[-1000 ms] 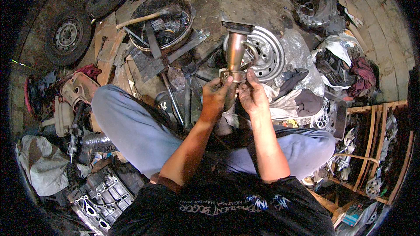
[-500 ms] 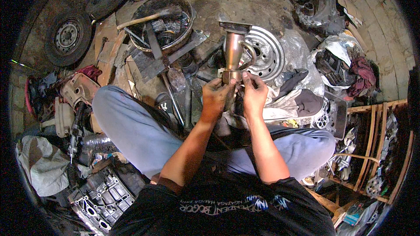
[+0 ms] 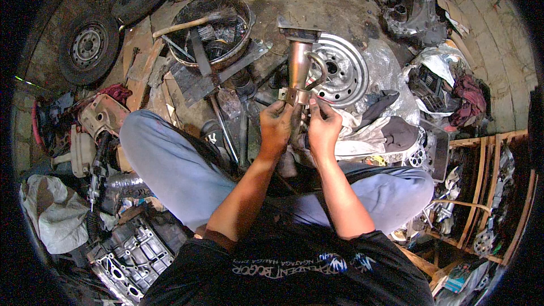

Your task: The person sits on the floor and cleans a metal exhaust pipe with a cloth. They then attach a metal bracket to the pipe, aligning it and securing it in place.

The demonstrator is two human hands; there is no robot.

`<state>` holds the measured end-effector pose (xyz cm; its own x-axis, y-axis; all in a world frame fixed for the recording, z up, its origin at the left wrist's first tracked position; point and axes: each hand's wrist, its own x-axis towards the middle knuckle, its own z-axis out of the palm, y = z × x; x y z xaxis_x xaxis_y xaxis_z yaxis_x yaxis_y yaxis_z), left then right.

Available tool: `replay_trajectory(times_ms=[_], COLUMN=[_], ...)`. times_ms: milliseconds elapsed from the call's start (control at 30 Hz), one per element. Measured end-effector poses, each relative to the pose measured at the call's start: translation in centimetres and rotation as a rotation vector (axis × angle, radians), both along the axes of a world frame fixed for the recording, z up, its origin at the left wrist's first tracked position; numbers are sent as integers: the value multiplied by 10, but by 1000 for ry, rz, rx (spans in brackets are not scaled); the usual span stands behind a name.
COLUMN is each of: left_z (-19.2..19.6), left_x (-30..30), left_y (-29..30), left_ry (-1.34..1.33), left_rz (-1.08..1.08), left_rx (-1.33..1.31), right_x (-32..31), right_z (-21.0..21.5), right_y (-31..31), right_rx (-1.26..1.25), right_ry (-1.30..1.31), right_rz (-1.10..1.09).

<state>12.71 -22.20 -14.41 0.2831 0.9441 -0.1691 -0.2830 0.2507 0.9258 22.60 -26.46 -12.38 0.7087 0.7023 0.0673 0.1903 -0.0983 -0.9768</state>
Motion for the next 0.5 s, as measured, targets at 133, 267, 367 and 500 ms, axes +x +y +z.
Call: replay_trajectory(times_ms=[133,267,367,500], left_z=[4,-5,-9,-1], left_x=[2,3,4,5], left_y=[-3,-1,-1,-5], left_ry=[52,68,139,279], left_rz=[22,31,81,229], left_rx=[37,97,239,441], right_x=[3,0,0,-3], right_z=[-3,-2,-5,-4], right_y=[1,0,1,1], right_rx=[9,37,56,57], right_ry=[-36,-93,-170,-361], right_rz=[5,13,34,45])
